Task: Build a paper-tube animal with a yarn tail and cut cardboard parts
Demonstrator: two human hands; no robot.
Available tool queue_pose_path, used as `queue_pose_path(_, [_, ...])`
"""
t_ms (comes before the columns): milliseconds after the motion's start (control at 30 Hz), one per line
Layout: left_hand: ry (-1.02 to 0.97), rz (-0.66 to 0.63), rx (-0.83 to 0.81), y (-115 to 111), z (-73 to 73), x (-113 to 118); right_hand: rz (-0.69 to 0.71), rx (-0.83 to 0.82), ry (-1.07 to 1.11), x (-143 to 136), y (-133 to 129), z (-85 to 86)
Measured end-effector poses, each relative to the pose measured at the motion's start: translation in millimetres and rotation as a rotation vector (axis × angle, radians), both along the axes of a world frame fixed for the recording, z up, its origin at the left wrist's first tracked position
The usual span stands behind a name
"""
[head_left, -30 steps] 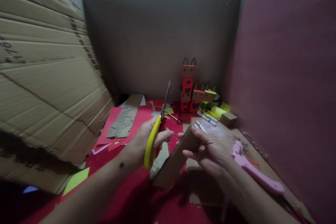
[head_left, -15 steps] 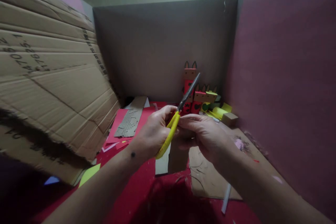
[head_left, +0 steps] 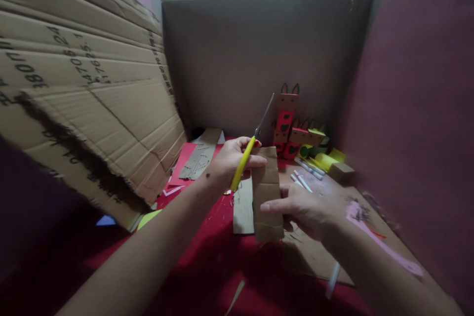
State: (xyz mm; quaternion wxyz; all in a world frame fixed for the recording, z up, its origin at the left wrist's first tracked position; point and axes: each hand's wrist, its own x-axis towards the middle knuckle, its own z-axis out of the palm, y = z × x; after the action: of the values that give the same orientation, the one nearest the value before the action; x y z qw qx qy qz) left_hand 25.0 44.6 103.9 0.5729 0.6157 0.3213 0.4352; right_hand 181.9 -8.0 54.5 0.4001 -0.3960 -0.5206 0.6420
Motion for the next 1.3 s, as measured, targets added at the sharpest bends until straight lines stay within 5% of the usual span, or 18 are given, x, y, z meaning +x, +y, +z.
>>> queue_pose_path(133, [-0.044,-0.057,-0.052,15,-14.2,3,0.013,-0.152,0.118,-4,0,-20.2])
queue_pose_path(433, [-0.078,-0.083,-0.123,35,-48.3,7,-0.020,-0.321,0.271,-6,4,-36.6])
queue_pose_path(1033, [0.005,-0.186,-0.149,32,-63.5,6,-0.074,-0.426,0.288,-16,-6,-46.5])
queue_pose_path(1133, [0.082,-0.106,-0.056,25,-51.5,3,-0.192,-0.287,0.357,-12,-2,-42.7])
queue_pose_path(1300, [0.362,0.086,0.264,11,-42.5,-13,-0.589,-0.029,0.538,10,15,-32.9])
